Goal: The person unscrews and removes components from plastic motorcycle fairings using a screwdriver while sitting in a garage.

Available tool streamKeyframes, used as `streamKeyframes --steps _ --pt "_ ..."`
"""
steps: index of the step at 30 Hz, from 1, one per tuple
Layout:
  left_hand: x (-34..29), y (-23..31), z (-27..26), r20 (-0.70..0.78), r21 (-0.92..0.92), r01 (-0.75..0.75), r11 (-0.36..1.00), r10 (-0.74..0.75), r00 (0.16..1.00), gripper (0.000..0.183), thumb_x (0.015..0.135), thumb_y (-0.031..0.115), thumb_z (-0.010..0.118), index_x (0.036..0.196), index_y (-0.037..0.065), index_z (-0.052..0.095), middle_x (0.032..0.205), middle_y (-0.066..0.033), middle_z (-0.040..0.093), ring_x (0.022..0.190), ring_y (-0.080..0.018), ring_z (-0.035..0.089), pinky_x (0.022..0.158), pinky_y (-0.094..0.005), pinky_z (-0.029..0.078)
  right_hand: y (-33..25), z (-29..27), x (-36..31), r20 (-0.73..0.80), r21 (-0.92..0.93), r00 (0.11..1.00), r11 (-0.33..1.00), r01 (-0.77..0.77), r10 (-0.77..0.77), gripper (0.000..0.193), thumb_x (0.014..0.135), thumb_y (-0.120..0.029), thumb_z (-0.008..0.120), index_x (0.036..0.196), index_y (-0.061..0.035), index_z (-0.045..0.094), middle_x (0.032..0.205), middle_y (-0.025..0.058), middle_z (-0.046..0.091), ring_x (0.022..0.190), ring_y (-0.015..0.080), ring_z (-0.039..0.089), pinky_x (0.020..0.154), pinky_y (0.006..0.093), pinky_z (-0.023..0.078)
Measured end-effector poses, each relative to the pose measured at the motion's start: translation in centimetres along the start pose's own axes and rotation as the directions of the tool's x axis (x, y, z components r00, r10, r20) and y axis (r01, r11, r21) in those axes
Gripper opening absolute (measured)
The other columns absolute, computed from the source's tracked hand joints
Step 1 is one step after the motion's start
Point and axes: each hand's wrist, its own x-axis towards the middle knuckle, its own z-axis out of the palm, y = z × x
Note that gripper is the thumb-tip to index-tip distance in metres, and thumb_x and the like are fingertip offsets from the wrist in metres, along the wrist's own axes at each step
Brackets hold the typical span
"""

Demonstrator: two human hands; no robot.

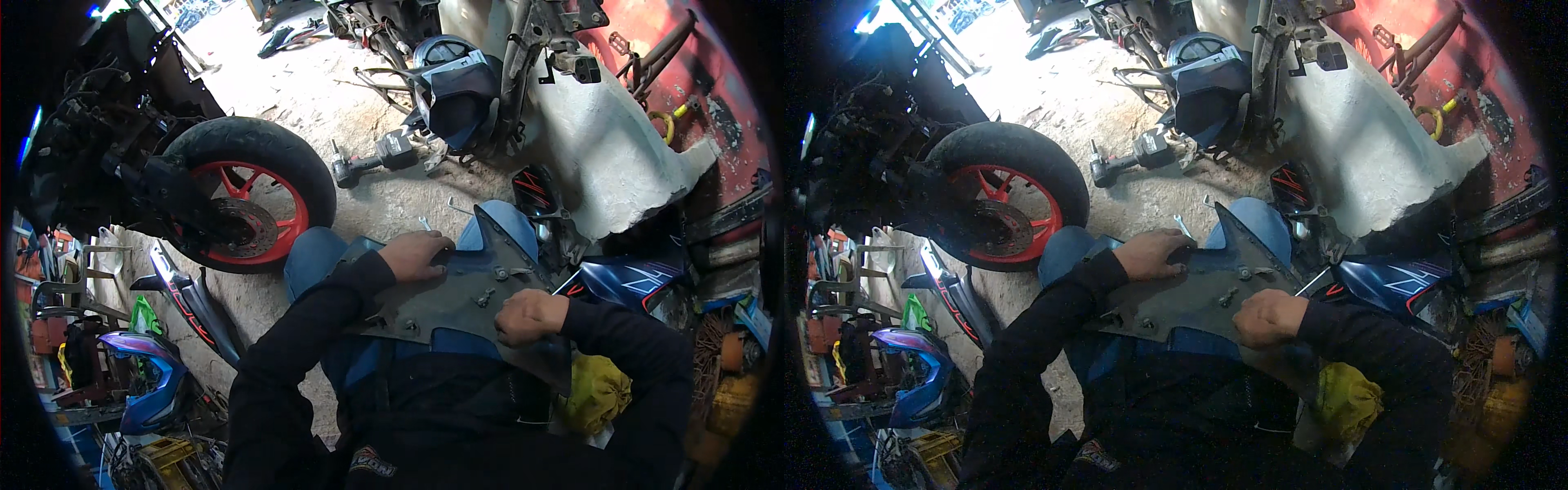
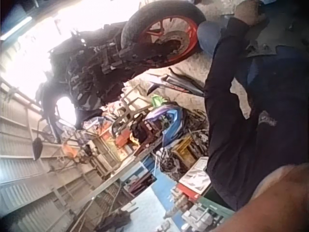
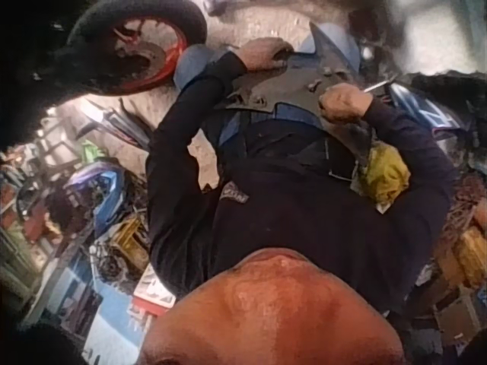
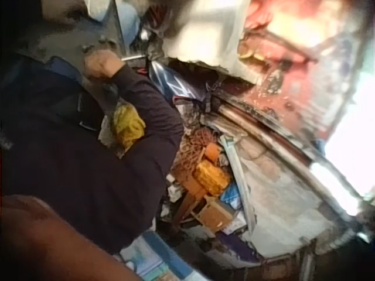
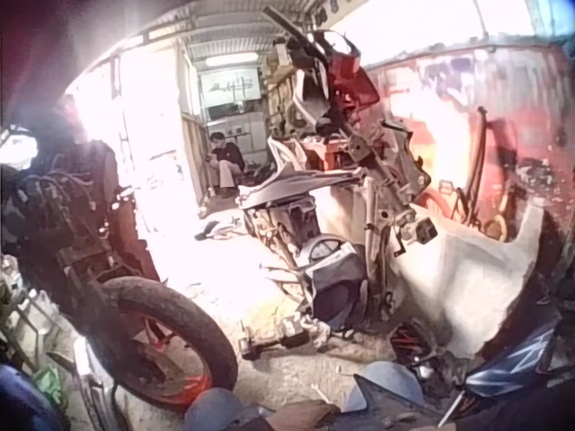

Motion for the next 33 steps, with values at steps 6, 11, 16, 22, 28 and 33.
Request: streamKeyframes --steps 6,11,16,22,28,33 --pt "-0.6 -0.6 0.3 -0.004 -0.012 0.009 1.000 -0.009 1.000 0.053 0.081 0.026 0.066 0.128 0.003 0.055 0.116 -0.0190 0.059 0.109 -0.0370 0.058 0.095 -0.0456 0.045 -3.6 -5.4 0.1 0.150 -0.009 0.981 0.992 -0.124 0.124 0.029 0.084 -0.027 0.056 0.079 -0.0026 0.071 0.085 0.0197 0.069 0.087 0.0360 0.067 0.075 0.0437 0.053" --pt "0.1 -0.3 0.3 -0.014 -0.015 -0.016 1.000 0.016 1.000 0.053 0.081 0.026 0.066 0.128 0.003 0.055 0.115 -0.0193 0.059 0.108 -0.0372 0.058 0.095 -0.0455 0.046 0.5 -0.1 -0.5 -0.375 0.179 0.909 0.947 0.266 -0.185 0.036 0.086 -0.034 0.057 0.080 -0.0009 0.071 0.085 0.0202 0.069 0.087 0.0368 0.067 0.077 0.0441 0.053" --pt "-0.4 -0.7 0.5 -0.004 -0.017 0.017 1.000 -0.017 1.000 0.053 0.082 0.028 0.065 0.127 0.003 0.055 0.115 -0.0190 0.059 0.107 -0.0366 0.059 0.094 -0.0452 0.046 -3.2 -5.1 0.3 0.119 0.009 0.987 0.993 -0.114 0.112 0.033 0.085 -0.030 0.055 0.082 -0.0018 0.072 0.088 0.0211 0.069 0.088 0.0367 0.068 0.076 0.0440 0.053" --pt "0.0 -0.7 0.6 -0.003 -0.002 -0.006 1.000 0.006 1.000 0.053 0.082 0.029 0.066 0.127 0.003 0.055 0.115 -0.0185 0.059 0.108 -0.0364 0.059 0.095 -0.0449 0.046 -0.5 -1.9 -0.3 -0.050 0.052 0.997 0.996 0.066 -0.064 0.029 0.083 -0.027 0.058 0.080 -0.0021 0.072 0.085 0.0204 0.069 0.084 0.0367 0.068 0.070 0.0448 0.054" --pt "-0.1 -1.1 1.2 -0.096 0.017 -0.046 0.999 0.048 0.994 0.048 0.079 0.027 0.067 0.120 0.005 0.059 0.107 -0.0168 0.062 0.101 -0.0351 0.062 0.088 -0.0450 0.049 -1.3 -2.2 0.7 0.057 -0.005 0.998 1.000 -0.030 0.030 0.025 0.079 -0.024 0.058 0.079 -0.0022 0.072 0.085 0.0192 0.070 0.082 0.0366 0.068 0.071 0.0445 0.054" --pt "-0.3 -1.2 1.0 -0.103 0.008 -0.066 0.998 0.066 0.992 0.047 0.079 0.027 0.067 0.120 0.005 0.059 0.107 -0.0172 0.062 0.101 -0.0350 0.062 0.089 -0.0450 0.048 -1.7 -3.3 0.5 0.175 -0.067 0.981 0.995 -0.069 0.080 0.033 0.084 -0.032 0.053 0.078 -0.0046 0.070 0.088 0.0175 0.069 0.088 0.0354 0.067 0.078 0.0444 0.053"
